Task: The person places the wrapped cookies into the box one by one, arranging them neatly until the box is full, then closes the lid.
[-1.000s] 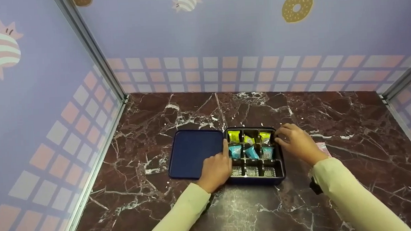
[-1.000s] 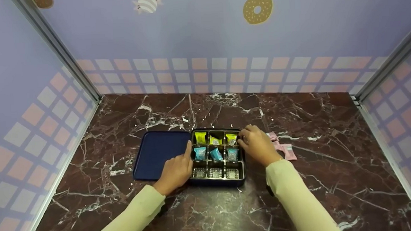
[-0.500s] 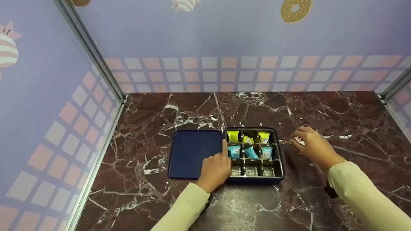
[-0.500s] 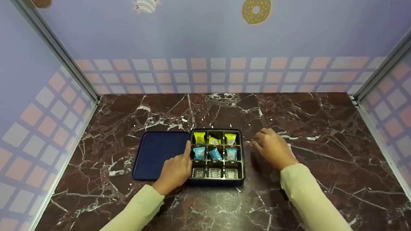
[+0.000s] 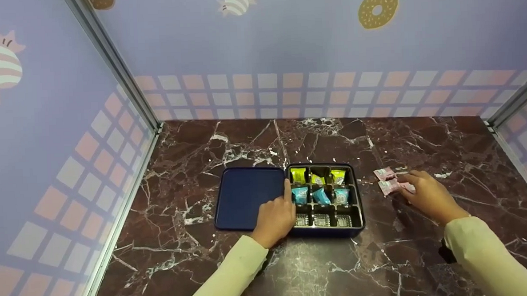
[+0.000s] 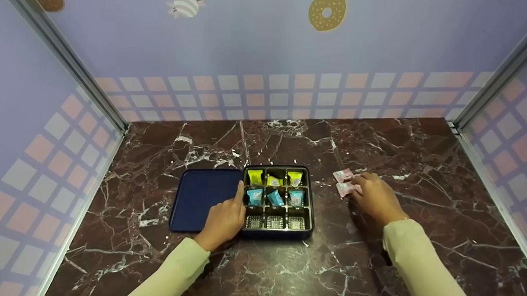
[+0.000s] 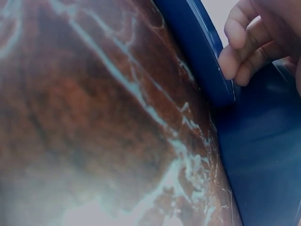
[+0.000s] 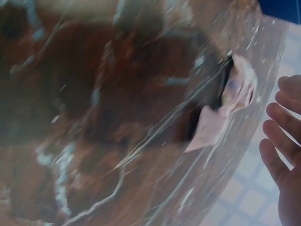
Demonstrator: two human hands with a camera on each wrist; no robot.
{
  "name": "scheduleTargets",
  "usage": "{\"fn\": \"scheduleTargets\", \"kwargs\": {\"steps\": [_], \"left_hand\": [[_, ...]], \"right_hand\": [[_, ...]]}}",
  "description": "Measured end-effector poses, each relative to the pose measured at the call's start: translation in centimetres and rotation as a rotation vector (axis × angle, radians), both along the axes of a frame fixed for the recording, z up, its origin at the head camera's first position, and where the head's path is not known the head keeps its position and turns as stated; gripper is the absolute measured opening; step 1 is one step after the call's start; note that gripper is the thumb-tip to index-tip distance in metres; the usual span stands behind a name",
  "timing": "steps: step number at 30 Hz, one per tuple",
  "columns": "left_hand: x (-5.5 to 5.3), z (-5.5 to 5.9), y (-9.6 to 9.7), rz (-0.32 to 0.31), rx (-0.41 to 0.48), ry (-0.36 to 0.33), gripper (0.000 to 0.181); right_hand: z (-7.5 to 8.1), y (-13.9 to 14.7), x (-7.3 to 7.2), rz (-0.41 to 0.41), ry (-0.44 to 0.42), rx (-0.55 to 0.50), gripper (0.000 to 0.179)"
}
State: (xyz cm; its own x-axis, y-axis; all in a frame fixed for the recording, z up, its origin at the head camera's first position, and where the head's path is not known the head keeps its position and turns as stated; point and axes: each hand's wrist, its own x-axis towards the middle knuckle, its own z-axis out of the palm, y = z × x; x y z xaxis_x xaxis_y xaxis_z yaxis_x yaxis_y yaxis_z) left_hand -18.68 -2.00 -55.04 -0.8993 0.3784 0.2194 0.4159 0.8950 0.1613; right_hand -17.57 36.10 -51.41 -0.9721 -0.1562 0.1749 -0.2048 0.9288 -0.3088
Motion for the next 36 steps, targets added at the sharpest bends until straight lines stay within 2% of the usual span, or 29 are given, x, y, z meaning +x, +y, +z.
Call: {"fn": "scheduleTargets", "kwargs": {"steps": [5, 12, 15, 18, 21, 24, 27, 31, 36], "left_hand": [[0.0, -0.1, -0.1, -0.002, 0.002, 0.021, 0.062], [0.0, -0.4, -0.1, -0.013, 0.009, 0.148, 0.058], [0.1, -0.4, -0.1, -0.009, 0.011, 0.131, 0.058], [0.1, -0.3, -0.1, -0.003, 0.004, 0.072, 0.06], [0.0, 0.0, 0.0, 0.003, -0.002, 0.01, 0.062], [0.0, 0.2, 0.0, 0.004, -0.005, -0.027, 0.063], [0.0, 0.2, 0.0, 0.001, -0.001, -0.023, 0.063], [0.0, 0.0, 0.0, -0.002, -0.006, 0.016, 0.061], [0.1, 0.0, 0.0, 0.003, -0.006, 0.011, 0.062]], "right_hand": [[-0.9, 1.7, 0.7, 0.001, 0.011, 0.021, 0.027], [-2.1, 3.5, 1.2, -0.007, -0.058, 0.026, 0.051], [-2.4, 3.8, 1.1, 0.01, -0.068, 0.03, 0.059], [-2.7, 3.9, 1.1, 0.012, -0.082, 0.036, 0.062], [-2.7, 3.9, 0.9, 0.003, -0.113, 0.042, 0.057], [-2.6, 4.0, 0.8, 0.001, -0.146, 0.032, 0.043], [-2.4, 4.0, 0.7, -0.009, -0.17, 0.014, 0.031], [-2.1, 4.0, 0.5, -0.021, -0.191, -0.001, 0.023], [-2.2, 3.8, 0.1, 0.005, -0.154, -0.008, 0.014]]}}
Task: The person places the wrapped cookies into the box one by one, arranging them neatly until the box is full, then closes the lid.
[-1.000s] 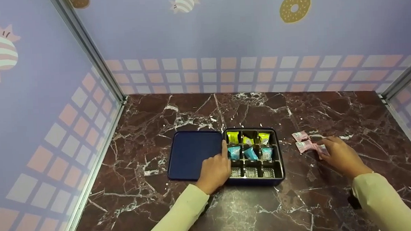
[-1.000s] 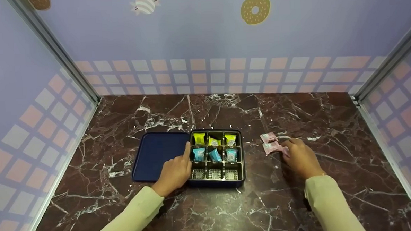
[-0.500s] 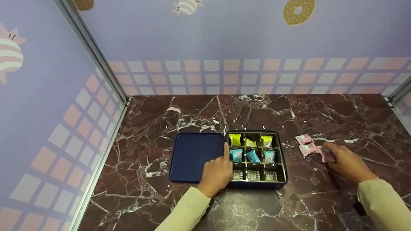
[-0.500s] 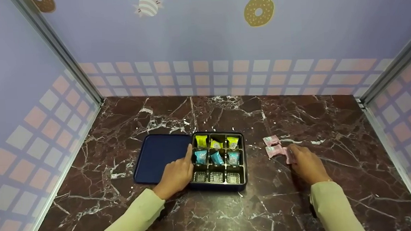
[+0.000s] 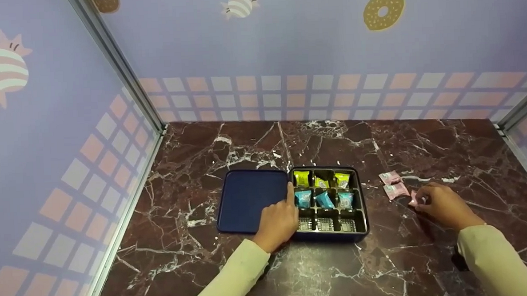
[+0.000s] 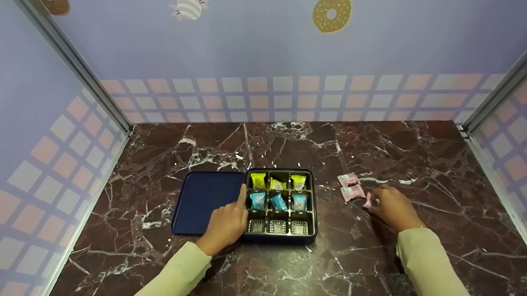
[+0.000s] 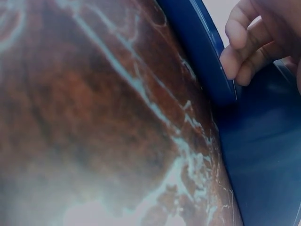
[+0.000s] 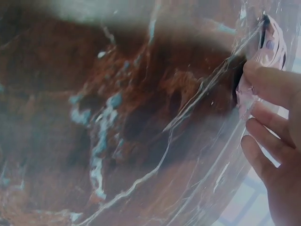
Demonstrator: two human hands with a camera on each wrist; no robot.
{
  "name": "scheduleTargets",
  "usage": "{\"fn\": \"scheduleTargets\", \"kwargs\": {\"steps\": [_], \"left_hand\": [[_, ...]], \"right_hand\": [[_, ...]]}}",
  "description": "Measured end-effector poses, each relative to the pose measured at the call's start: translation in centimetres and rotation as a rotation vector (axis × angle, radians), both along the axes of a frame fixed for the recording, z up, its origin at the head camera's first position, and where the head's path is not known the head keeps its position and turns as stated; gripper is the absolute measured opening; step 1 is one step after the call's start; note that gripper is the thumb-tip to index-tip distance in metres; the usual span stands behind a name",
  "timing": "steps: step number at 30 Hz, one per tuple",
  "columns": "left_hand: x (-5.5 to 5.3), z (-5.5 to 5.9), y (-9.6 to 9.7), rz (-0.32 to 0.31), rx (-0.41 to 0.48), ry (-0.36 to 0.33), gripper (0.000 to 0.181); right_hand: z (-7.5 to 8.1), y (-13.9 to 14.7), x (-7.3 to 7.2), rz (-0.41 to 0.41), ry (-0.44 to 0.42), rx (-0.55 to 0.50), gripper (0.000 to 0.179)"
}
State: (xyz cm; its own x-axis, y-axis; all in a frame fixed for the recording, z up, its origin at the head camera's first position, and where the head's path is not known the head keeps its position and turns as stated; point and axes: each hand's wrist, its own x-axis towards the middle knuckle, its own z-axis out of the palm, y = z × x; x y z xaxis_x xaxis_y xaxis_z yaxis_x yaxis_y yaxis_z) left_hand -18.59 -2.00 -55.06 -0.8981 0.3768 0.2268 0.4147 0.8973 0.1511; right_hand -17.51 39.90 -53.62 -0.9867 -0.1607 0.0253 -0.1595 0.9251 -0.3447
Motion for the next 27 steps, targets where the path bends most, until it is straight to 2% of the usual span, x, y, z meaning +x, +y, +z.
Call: {"fn": "scheduleTargets", "kwargs": {"steps": [2, 7, 9, 13, 18, 22, 27], "left_hand": [[0.01, -0.04, 0.0, -0.001, -0.005, 0.007, 0.061], [0.09, -0.31, 0.0, -0.006, -0.013, 0.103, 0.059], [0.07, -0.35, -0.04, -0.004, -0.006, 0.116, 0.059], [-0.01, -0.32, -0.12, -0.003, 0.001, 0.111, 0.058], [-0.01, -0.37, -0.08, -0.002, 0.005, 0.112, 0.059], [-0.01, -0.31, 0.01, 0.0, 0.004, 0.076, 0.059], [-0.04, -0.4, -0.11, -0.001, 0.014, 0.12, 0.059]], "right_hand": [[-0.13, -0.09, -0.14, -0.003, 0.018, -0.006, 0.014], [-0.48, -0.23, -0.19, -0.044, 0.032, -0.037, 0.016], [-0.56, -0.3, -0.18, -0.064, 0.026, -0.051, 0.015], [-0.59, -0.47, -0.24, -0.087, 0.029, -0.063, 0.014], [-0.69, -0.7, 0.11, -0.106, 0.088, -0.061, 0.014], [-0.7, -0.76, 0.33, -0.12, 0.098, -0.066, 0.013], [-0.75, -0.88, 0.28, -0.134, 0.099, -0.069, 0.013]]}}
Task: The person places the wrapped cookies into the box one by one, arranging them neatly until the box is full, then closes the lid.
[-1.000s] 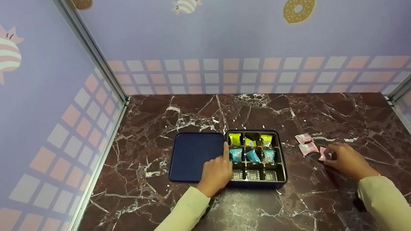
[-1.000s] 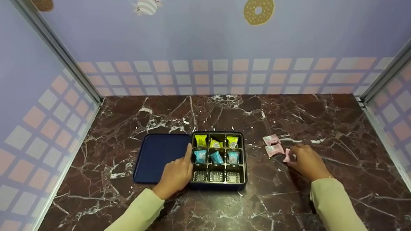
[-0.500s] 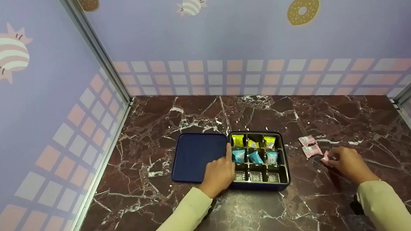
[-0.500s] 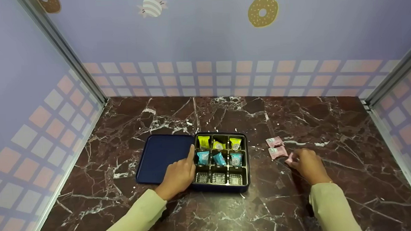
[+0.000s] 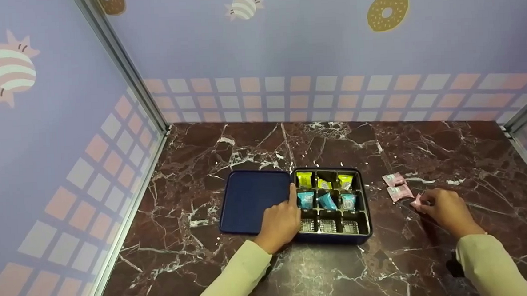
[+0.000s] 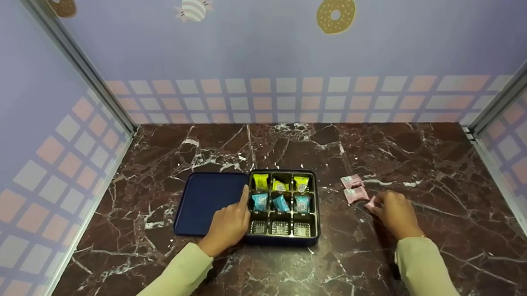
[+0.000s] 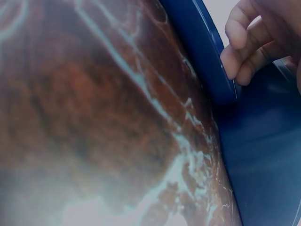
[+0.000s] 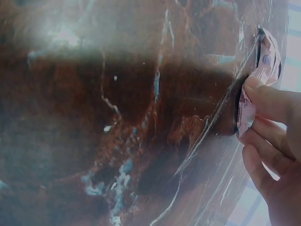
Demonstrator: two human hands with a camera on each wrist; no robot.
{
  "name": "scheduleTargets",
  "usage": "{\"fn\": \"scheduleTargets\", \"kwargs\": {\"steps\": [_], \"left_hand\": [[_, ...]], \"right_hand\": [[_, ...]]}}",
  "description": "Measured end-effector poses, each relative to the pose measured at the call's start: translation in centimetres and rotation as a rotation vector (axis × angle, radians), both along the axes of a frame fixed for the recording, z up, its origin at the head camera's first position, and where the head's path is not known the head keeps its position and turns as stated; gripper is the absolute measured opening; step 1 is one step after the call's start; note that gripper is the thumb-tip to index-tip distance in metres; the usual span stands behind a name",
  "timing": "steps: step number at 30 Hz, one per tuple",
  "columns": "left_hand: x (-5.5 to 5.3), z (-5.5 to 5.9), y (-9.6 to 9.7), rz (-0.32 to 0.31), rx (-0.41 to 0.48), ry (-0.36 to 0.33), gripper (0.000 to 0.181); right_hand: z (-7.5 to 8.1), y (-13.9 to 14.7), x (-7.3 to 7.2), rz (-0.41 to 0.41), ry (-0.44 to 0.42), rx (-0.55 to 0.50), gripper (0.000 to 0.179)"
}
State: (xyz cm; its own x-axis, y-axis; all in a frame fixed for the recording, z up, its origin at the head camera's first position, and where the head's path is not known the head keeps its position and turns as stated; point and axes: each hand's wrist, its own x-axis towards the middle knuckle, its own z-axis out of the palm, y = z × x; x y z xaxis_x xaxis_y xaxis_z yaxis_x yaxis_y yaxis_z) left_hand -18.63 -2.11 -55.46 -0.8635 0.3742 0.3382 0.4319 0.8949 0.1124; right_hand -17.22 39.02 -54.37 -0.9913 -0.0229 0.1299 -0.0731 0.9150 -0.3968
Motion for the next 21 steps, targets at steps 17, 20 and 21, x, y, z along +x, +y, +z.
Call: {"fn": "scheduleTargets", "kwargs": {"steps": [17, 20, 21], "left_hand": [[-0.02, 0.26, 0.04, 0.003, -0.005, -0.132, 0.063], [-0.01, 0.15, 0.07, 0.005, -0.001, -0.109, 0.062], [-0.02, 0.1, 0.1, 0.002, -0.001, -0.09, 0.061]], "right_hand": [[-0.74, -0.12, 0.48, -0.024, 0.067, 0.006, 0.016], [-0.91, -0.12, 0.55, -0.03, 0.075, -0.002, 0.018], [-0.94, -0.12, 0.59, -0.034, 0.081, -0.007, 0.019]]}}
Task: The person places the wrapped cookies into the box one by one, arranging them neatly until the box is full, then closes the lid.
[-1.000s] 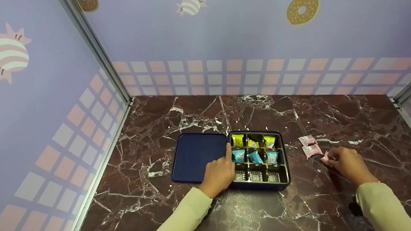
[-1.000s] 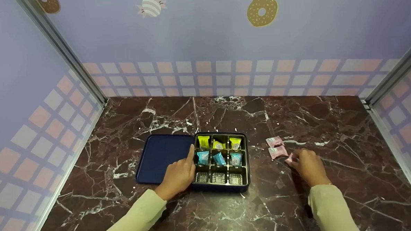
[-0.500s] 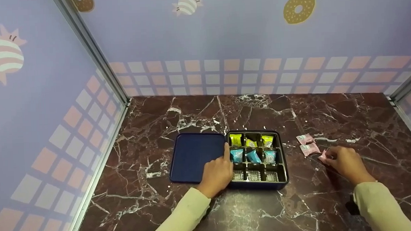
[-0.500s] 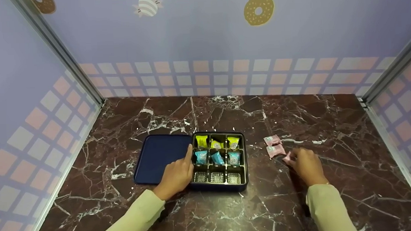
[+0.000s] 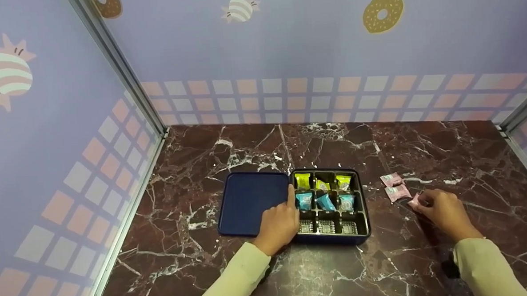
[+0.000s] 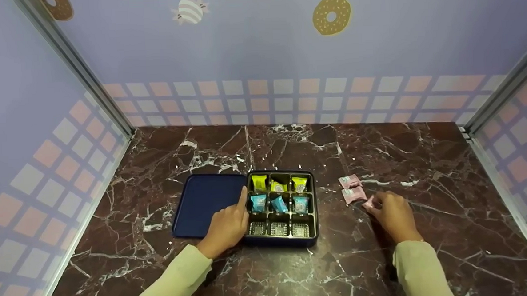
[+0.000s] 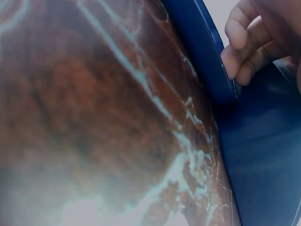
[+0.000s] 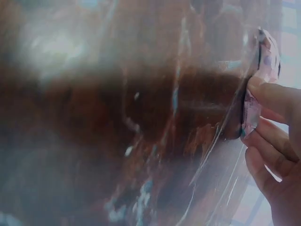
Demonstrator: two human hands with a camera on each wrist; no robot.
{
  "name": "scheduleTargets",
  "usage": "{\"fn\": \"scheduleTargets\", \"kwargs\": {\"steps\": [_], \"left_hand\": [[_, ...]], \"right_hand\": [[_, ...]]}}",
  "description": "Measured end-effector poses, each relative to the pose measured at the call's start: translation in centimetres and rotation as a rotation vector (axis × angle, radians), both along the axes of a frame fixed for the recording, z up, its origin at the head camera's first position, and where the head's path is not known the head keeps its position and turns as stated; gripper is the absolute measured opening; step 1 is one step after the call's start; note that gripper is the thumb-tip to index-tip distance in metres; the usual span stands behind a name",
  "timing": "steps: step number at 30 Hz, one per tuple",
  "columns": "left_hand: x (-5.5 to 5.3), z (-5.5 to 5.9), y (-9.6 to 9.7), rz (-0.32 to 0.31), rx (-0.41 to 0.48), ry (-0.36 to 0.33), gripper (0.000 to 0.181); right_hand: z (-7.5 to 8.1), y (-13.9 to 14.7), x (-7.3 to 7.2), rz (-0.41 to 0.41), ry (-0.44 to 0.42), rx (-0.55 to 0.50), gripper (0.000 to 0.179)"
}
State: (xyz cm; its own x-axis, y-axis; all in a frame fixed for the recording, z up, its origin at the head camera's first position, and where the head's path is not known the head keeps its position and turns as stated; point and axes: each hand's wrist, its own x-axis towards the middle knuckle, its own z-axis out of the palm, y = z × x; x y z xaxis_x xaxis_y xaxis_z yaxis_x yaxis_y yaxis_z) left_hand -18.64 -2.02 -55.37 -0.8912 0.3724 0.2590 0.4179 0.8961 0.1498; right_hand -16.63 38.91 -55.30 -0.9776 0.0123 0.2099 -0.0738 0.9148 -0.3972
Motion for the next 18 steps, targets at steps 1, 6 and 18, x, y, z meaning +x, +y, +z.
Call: {"fn": "scheduleTargets", "kwargs": {"steps": [1, 6, 18], "left_hand": [[0.01, -0.08, -0.02, -0.002, 0.0, 0.022, 0.061], [0.11, -0.21, -0.06, -0.015, 0.007, 0.114, 0.058], [0.19, -0.25, -0.15, -0.011, 0.015, 0.075, 0.058]], "right_hand": [[-0.07, -0.04, 0.02, -0.004, 0.007, -0.005, 0.02], [-0.33, -0.12, 0.17, -0.022, 0.038, -0.03, 0.022], [-0.43, -0.63, 0.33, -0.107, 0.002, -0.114, 0.024]]}}
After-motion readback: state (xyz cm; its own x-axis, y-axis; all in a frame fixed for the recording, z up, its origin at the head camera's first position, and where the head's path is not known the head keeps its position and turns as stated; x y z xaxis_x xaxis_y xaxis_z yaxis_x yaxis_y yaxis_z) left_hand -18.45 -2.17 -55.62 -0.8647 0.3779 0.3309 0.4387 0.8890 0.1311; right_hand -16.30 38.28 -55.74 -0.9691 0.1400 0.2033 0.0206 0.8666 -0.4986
